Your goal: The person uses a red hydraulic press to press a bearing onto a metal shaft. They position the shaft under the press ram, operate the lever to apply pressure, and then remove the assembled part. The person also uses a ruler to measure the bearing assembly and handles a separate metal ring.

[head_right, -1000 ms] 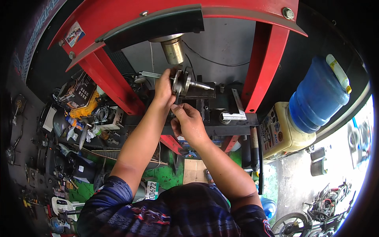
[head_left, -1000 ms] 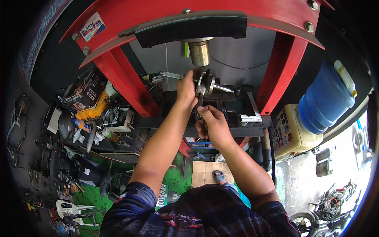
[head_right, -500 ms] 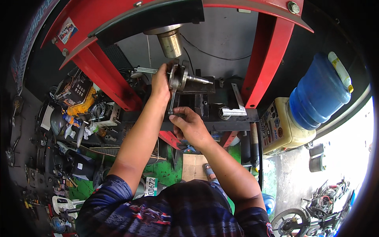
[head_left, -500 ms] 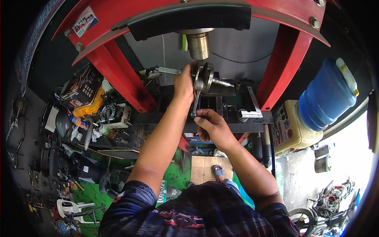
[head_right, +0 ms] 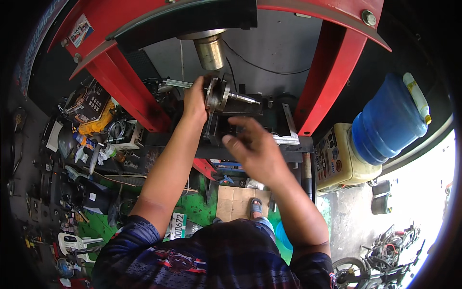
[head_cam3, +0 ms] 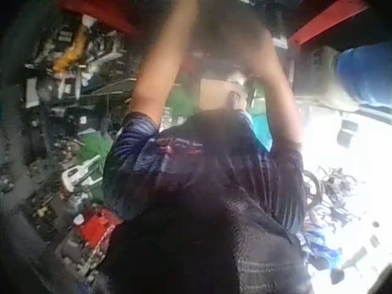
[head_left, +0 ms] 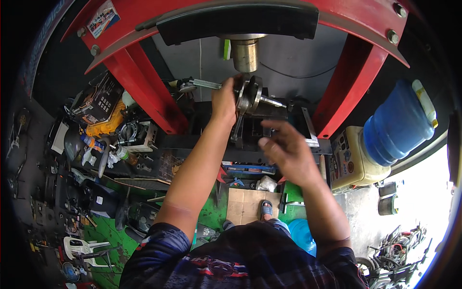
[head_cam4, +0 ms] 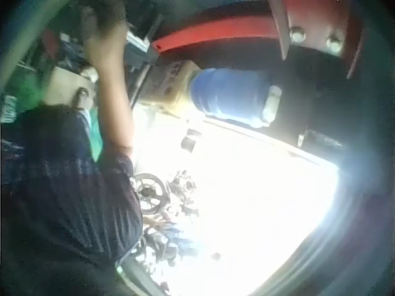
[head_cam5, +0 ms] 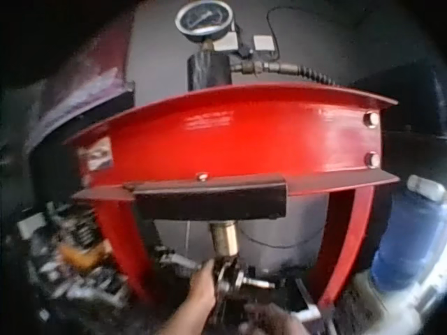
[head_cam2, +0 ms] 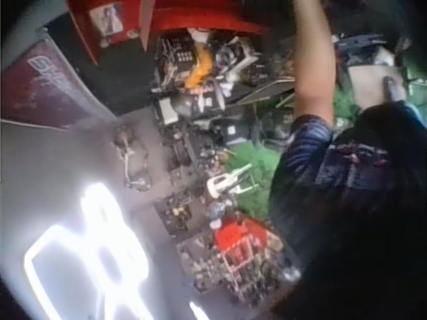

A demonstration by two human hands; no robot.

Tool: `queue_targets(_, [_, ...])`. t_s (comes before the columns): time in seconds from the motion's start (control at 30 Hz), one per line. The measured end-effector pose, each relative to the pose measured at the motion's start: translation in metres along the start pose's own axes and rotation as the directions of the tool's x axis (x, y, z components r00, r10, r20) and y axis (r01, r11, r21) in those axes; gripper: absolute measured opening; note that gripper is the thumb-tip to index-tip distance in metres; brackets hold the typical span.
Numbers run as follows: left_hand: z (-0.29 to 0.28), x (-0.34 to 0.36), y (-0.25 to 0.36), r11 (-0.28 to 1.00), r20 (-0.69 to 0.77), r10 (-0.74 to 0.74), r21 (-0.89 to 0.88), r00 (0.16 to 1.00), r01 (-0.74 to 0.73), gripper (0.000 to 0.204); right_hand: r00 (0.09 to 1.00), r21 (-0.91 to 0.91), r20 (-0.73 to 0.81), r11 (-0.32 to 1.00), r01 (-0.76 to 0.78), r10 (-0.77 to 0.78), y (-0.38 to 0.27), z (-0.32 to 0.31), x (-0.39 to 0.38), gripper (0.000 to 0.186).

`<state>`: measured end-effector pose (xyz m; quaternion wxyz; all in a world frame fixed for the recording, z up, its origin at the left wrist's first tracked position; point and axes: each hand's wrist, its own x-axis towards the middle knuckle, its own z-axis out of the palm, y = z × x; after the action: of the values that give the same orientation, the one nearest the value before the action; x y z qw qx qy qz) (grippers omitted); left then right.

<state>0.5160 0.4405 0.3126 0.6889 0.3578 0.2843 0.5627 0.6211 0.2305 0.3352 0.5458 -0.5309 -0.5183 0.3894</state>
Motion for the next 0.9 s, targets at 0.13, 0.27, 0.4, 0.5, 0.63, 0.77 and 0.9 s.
queue_targets(0.13, [-0.006, 0.005, -0.007, 1.0, 0.014, 0.012, -0.006, 1.0, -0.012, 0.029, 0.97, -0.178, -0.194, 0.978, 0.109, -0.144, -0.039, -0.063, -0.006, 0.031])
queue_targets(0.27, [-0.011, 0.009, -0.006, 0.999, -0.1, -0.032, 0.027, 0.994, 0.035, 0.028, 0.777, -0.214, -0.549, 0.951, 0.225, -0.308, -0.037, -0.161, 0.005, 0.019])
queue_targets(0.4, [-0.016, 0.0, 0.006, 0.998, -0.026, 0.029, 0.064, 0.999, -0.028, 0.023, 0.656, -0.203, -0.731, 0.978, 0.053, -0.187, 0.062, -0.264, 0.059, 0.021])
queue_targets(0.5, [-0.017, -0.001, 0.004, 0.998, -0.162, 0.028, 0.065, 0.986, -0.018, 0.023, 0.802, -0.462, -0.594, 0.842, -0.277, -0.062, 0.199, -0.325, 0.116, 0.04])
queue_targets(0.63, [0.001, 0.002, -0.007, 0.996, -0.209, 0.042, 0.088, 0.977, -0.024, 0.026, 0.853, -0.719, -0.522, 0.537, -0.441, 0.002, 0.346, -0.381, 0.16, 0.048])
queue_targets(0.77, [-0.016, 0.001, -0.007, 0.986, -0.122, 0.056, 0.161, 0.991, -0.036, 0.031, 0.834, -0.714, -0.534, 0.454, -0.533, 0.139, 0.395, -0.366, 0.215, 0.048])
queue_targets(0.9, [0.005, -0.012, 0.003, 0.992, -0.169, 0.06, 0.123, 0.984, -0.04, 0.029, 0.818, -0.698, -0.547, 0.443, -0.563, 0.178, 0.411, -0.359, 0.246, 0.047])
